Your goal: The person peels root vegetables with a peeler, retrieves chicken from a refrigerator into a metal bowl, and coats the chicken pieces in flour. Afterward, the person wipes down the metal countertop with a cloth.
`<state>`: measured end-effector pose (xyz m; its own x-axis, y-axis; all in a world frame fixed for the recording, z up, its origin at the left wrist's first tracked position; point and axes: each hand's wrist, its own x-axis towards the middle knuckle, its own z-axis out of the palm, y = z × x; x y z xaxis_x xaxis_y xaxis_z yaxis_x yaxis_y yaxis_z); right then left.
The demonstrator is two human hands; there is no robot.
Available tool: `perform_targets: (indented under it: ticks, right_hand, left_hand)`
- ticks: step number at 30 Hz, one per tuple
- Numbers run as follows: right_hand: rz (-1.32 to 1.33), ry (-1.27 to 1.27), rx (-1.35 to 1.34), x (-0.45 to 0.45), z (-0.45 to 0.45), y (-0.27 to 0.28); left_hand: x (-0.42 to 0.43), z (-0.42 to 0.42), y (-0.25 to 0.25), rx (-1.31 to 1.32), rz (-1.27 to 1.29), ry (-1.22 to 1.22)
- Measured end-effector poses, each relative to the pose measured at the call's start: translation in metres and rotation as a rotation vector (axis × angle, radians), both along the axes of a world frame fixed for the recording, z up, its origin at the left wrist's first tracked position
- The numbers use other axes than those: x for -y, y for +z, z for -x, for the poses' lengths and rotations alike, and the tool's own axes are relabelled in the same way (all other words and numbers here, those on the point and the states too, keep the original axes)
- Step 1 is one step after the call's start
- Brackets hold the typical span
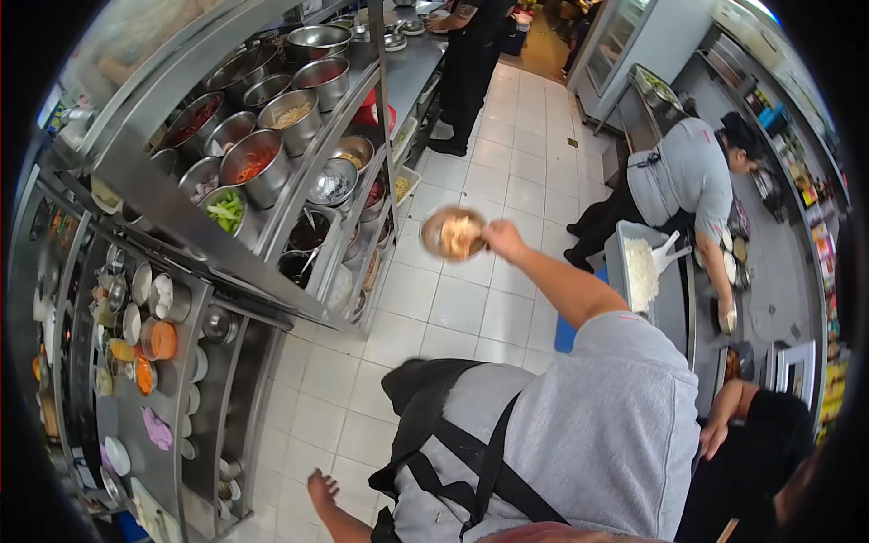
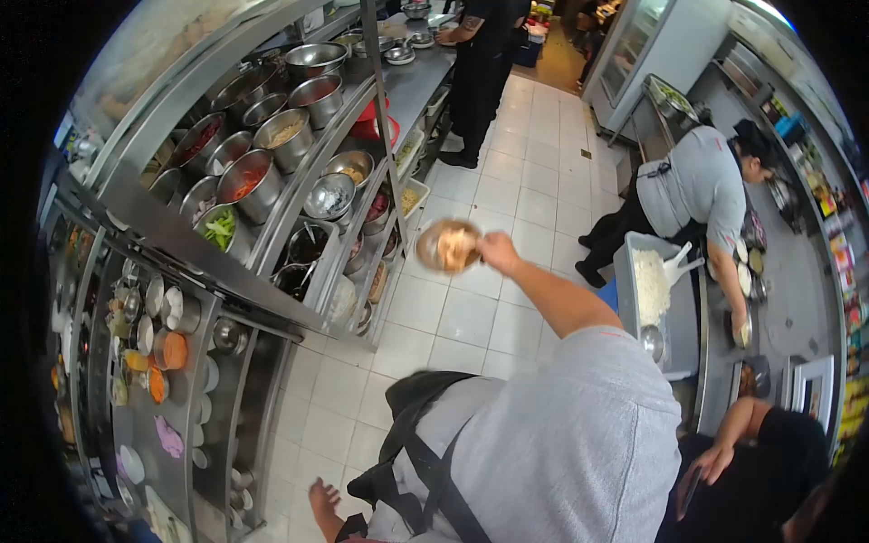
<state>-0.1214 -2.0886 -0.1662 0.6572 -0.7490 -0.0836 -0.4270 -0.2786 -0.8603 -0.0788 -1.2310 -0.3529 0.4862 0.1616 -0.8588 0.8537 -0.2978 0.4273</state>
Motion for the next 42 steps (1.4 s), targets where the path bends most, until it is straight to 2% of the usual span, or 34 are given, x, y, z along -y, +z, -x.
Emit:
perform_targets:
  ticks: [2, 5, 6, 8, 10, 12, 13, 15, 18, 19, 21, 24, 25, 29, 31, 33, 34, 36, 37, 39, 40, 42]
  right_hand:
    - [-0.105, 0.202, -0.070, -0.075, 0.018, -0.024]
    - [-0.247, 0.398, -0.076, -0.204, 0.000, -0.051]
    - [-0.326, 0.491, -0.076, -0.251, -0.017, -0.047]
    - [-0.322, 0.693, -0.077, -0.332, -0.063, -0.069]
    - [-0.407, 0.928, -0.120, -0.432, -0.098, -0.072]
    - [-0.320, 1.011, -0.037, -0.523, -0.144, -0.067]
    - [-0.331, 1.119, -0.060, -0.566, -0.164, -0.058]
    - [-0.194, 1.231, -0.056, -0.652, -0.200, -0.046]
    - [-0.305, 1.398, -0.127, -0.758, -0.238, -0.044]
    - [-0.384, 1.452, -0.142, -0.784, -0.244, -0.038]
    - [-0.373, 1.514, -0.217, -0.844, -0.270, -0.024]
    - [-0.371, 1.640, -0.318, -0.908, -0.324, 0.004]
    - [-0.367, 1.632, -0.311, -0.921, -0.348, 0.013]
    - [-0.220, 1.575, -0.108, -0.969, -0.459, 0.078]
    - [-0.181, 1.516, 0.015, -0.989, -0.527, 0.098]
    - [-0.163, 1.458, 0.153, -1.014, -0.600, 0.115]
    - [-0.149, 1.476, 0.144, -1.025, -0.636, 0.117]
    - [-0.144, 1.353, 0.222, -1.057, -0.717, 0.129]
    - [-0.118, 1.402, 0.221, -1.075, -0.760, 0.127]
    - [0.000, 1.391, 0.081, -1.097, -0.854, 0.084]
    - [0.098, 1.310, 0.042, -1.110, -0.894, 0.071]
    - [0.369, 1.351, 0.017, -1.124, -0.956, 0.051]
  left_hand:
    - [-0.004, -0.064, 0.027, 0.137, 0.084, -0.113]
    - [0.029, -0.127, 0.057, 0.183, 0.347, -0.255]
    - [0.047, -0.135, 0.072, 0.195, 0.429, -0.301]
    - [0.066, -0.134, 0.090, 0.152, 0.732, -0.308]
    - [0.055, -0.120, 0.121, 0.189, 1.007, -0.254]
    - [0.023, -0.106, 0.111, 0.203, 1.073, 0.144]
    - [-0.006, -0.100, 0.115, 0.255, 1.056, 0.247]
    - [-0.075, -0.097, 0.128, 0.456, 0.831, 0.327]
    - [-0.175, -0.094, 0.136, 0.604, 0.771, 0.399]
    - [-0.200, -0.087, 0.143, 0.602, 0.760, 0.423]
    - [-0.259, -0.100, 0.160, 0.697, 0.646, 0.404]
    - [-0.317, -0.130, 0.176, 0.690, 0.634, 0.557]
    - [-0.335, -0.141, 0.177, 0.669, 0.652, 0.651]
    - [-0.401, -0.211, 0.177, 0.741, 0.595, 0.692]
    - [-0.420, -0.252, 0.190, 0.733, 0.611, 0.739]
    - [-0.431, -0.297, 0.200, 0.840, 0.581, 0.722]
    - [-0.436, -0.322, 0.205, 0.833, 0.560, 0.738]
    - [-0.442, -0.373, 0.216, 0.820, 0.523, 0.778]
    - [-0.447, -0.394, 0.219, 0.801, 0.479, 0.804]
    - [-0.452, -0.440, 0.203, 0.843, 0.499, 0.836]
    - [-0.451, -0.464, 0.204, 0.857, 0.483, 0.851]
    - [-0.450, -0.504, 0.205, 0.877, 0.480, 0.925]
